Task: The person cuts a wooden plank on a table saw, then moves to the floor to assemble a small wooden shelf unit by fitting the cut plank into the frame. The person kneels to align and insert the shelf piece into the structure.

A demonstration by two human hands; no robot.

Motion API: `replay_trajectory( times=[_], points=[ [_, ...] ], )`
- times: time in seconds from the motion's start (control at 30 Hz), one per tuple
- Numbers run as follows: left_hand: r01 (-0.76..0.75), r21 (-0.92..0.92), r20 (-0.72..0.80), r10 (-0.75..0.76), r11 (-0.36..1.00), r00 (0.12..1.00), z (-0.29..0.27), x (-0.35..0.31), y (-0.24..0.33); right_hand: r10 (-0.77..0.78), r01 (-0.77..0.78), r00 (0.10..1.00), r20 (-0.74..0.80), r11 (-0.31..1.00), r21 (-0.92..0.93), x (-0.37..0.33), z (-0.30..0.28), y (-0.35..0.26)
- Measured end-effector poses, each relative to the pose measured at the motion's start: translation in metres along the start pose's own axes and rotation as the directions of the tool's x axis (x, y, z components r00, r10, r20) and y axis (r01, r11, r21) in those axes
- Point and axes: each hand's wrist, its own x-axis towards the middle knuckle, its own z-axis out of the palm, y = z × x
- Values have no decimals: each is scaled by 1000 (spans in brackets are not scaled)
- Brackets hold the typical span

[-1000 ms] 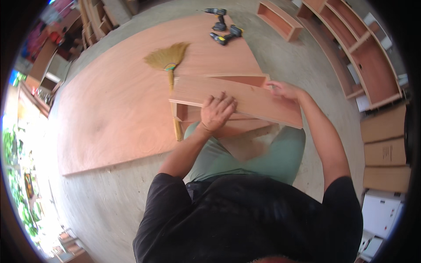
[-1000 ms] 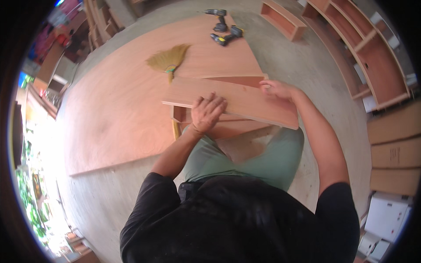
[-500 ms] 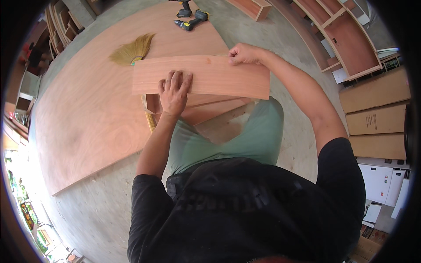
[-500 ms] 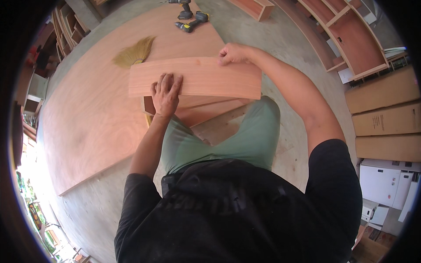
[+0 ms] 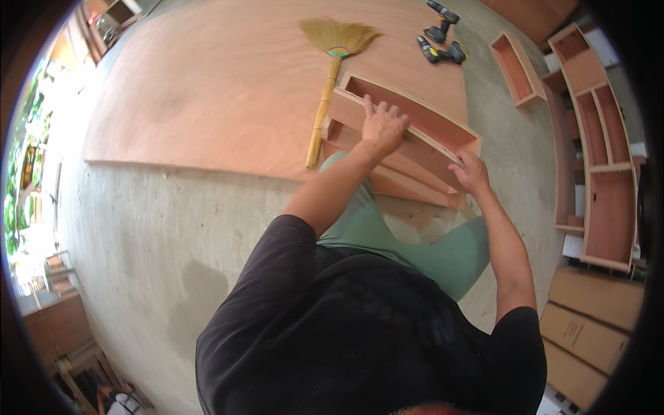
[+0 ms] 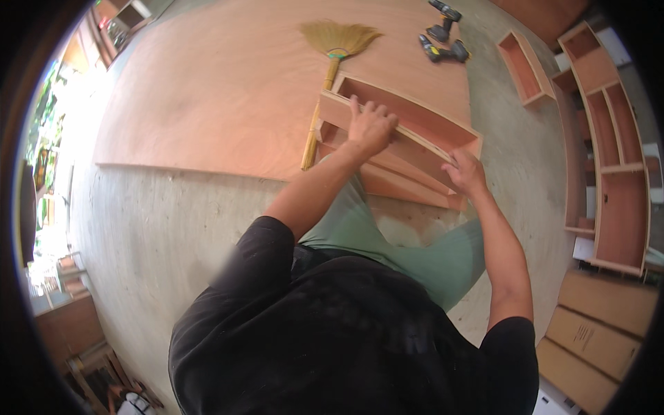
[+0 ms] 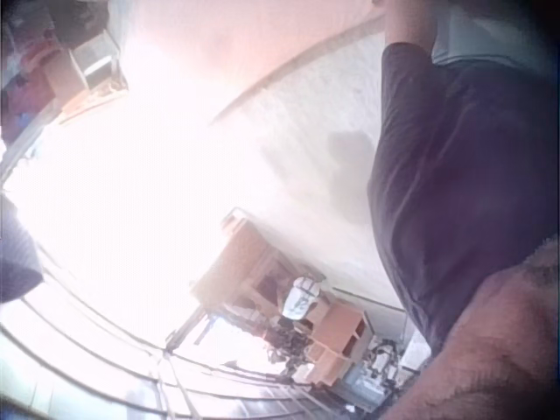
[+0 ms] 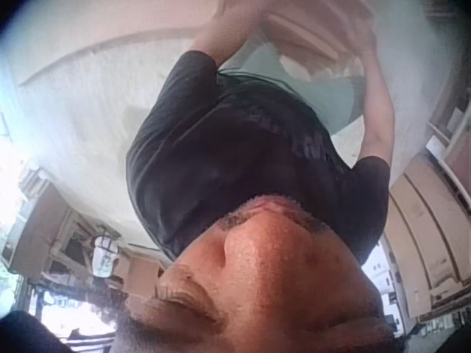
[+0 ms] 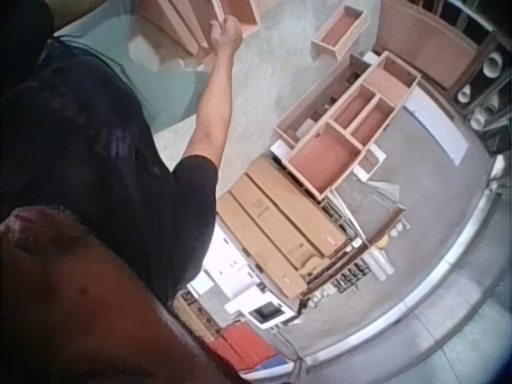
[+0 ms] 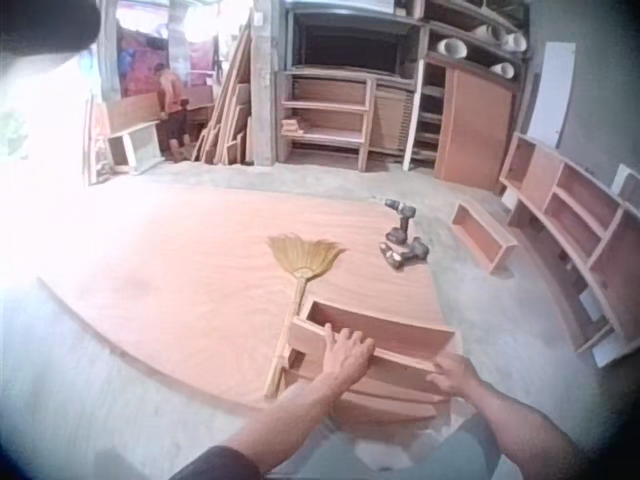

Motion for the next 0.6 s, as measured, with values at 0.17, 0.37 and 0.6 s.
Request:
replay_trajectory(
  times=[0.17,0.37,0.6],
  points=[
    [-18,-32,-154,13,999,988,31,-14,4,-39,40,999,-11,999,23,-9,15,6],
    [1,-42,-186,-8,999,982,35,-20,11,-75,75,997,-3,997,1,-15,13,9],
    [15,-83,-183,-30,996,983,18,-27,14,-60,60,998,-3,997,-50,-13,-10,-9]
  ],
)
